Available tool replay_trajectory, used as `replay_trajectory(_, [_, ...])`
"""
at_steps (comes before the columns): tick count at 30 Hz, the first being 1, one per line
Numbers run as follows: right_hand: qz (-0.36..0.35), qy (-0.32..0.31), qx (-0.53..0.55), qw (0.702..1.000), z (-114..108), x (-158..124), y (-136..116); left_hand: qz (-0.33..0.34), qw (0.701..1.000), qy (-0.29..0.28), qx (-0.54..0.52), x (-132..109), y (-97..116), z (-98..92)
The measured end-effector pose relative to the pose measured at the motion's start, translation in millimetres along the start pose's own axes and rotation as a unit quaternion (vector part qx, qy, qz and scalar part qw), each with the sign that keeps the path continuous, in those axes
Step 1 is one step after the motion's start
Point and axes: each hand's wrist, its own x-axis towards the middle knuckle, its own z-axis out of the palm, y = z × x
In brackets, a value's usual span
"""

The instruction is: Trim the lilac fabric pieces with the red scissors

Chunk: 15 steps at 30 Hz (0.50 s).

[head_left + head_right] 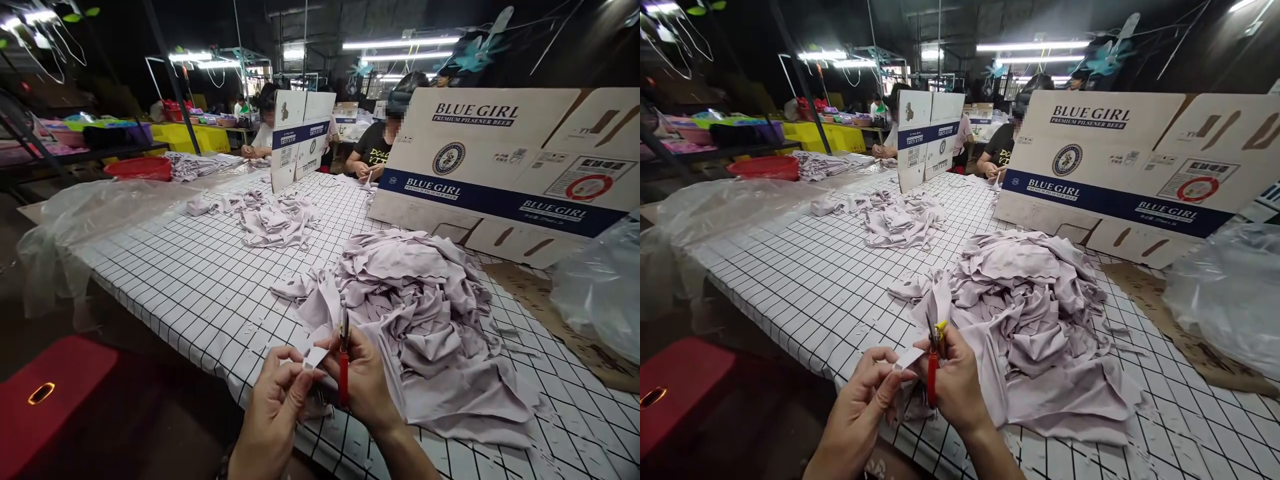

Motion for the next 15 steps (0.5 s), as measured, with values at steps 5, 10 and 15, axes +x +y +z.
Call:
replay_trajectory(5, [0.014, 0.017, 0.022, 1.000, 10.3, -1.6, 9.5, 0.040, 0.999, 0.011, -0.025, -0.4, -4.2, 6.4])
replay_trajectory(10, [0.071, -0.056, -0.011, 0.996, -3.1, -7.4, 6.2, 0.063, 0.994, -0.037, -0.080, 5.7, -4.7, 8.9])
replay_trajectory(15, [0.060, -0.043, -0.290, 0.954, -43.5, -26.6, -26.4, 0.111, 0.992, -0.058, 0.016, 8.4, -4.5, 6.6])
